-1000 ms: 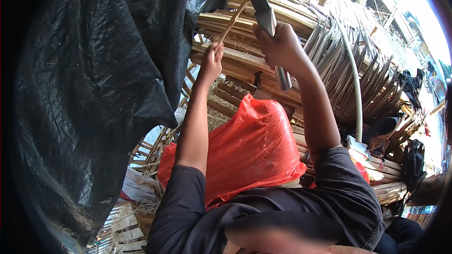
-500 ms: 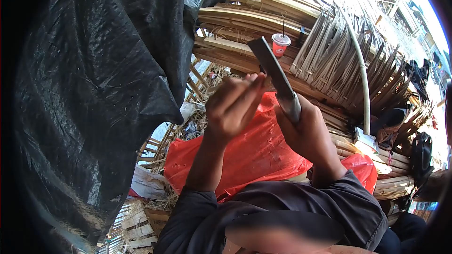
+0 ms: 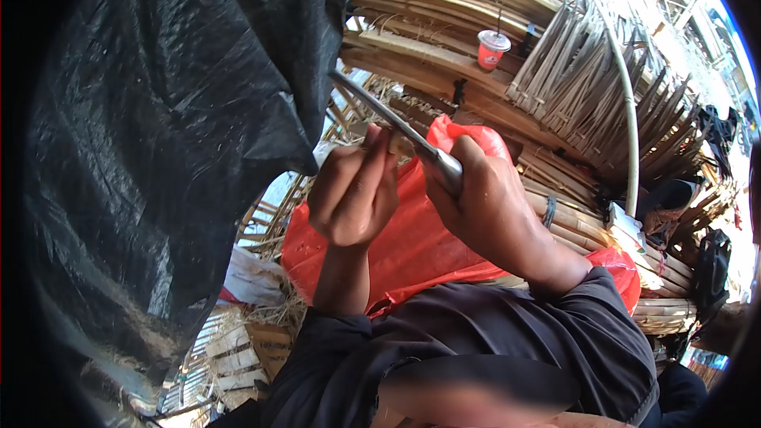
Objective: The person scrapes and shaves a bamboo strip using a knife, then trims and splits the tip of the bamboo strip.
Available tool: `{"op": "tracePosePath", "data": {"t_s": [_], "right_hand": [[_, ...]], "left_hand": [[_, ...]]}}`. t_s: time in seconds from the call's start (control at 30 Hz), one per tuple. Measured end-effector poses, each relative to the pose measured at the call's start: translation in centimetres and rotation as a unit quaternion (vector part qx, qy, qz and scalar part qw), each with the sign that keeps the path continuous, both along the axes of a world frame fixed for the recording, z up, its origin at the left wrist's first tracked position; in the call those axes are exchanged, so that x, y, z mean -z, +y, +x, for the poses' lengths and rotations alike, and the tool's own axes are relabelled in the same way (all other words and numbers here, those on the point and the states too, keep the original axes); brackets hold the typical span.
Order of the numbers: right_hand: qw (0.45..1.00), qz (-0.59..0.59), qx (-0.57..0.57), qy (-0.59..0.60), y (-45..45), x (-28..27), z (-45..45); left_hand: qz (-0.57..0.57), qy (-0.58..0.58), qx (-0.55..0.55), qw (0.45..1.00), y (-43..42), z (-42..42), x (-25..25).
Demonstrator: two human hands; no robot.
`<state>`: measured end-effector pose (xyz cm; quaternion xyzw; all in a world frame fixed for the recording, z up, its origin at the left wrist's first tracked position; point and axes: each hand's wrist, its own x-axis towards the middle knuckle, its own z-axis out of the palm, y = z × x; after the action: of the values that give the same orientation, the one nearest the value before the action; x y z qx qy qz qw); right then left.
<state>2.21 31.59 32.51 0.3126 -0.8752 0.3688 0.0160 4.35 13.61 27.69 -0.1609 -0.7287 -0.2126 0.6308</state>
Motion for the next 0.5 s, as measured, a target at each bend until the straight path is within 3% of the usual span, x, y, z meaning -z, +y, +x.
{"op": "tracePosePath", "data": {"t_s": [0.13,0.3,0.4,0.5], "right_hand": [[0.992,0.001,-0.127,0.012,-1.7,-1.2,-0.3],[0.953,-0.165,-0.234,-0.102,-4.7,2.4,0.3],[0.937,-0.137,-0.245,-0.21,-4.5,3.9,2.4],[0.97,-0.033,-0.211,-0.115,-3.0,3.9,2.5]], "left_hand": [[0.035,0.015,-0.011,0.999,-2.9,2.1,0.4],[0.046,-0.004,-0.015,0.999,-4.3,5.9,1.9],[-0.005,-0.07,0.016,0.997,-2.9,8.5,1.9],[-0.044,-0.097,0.017,0.994,-2.3,10.7,2.5]]}}
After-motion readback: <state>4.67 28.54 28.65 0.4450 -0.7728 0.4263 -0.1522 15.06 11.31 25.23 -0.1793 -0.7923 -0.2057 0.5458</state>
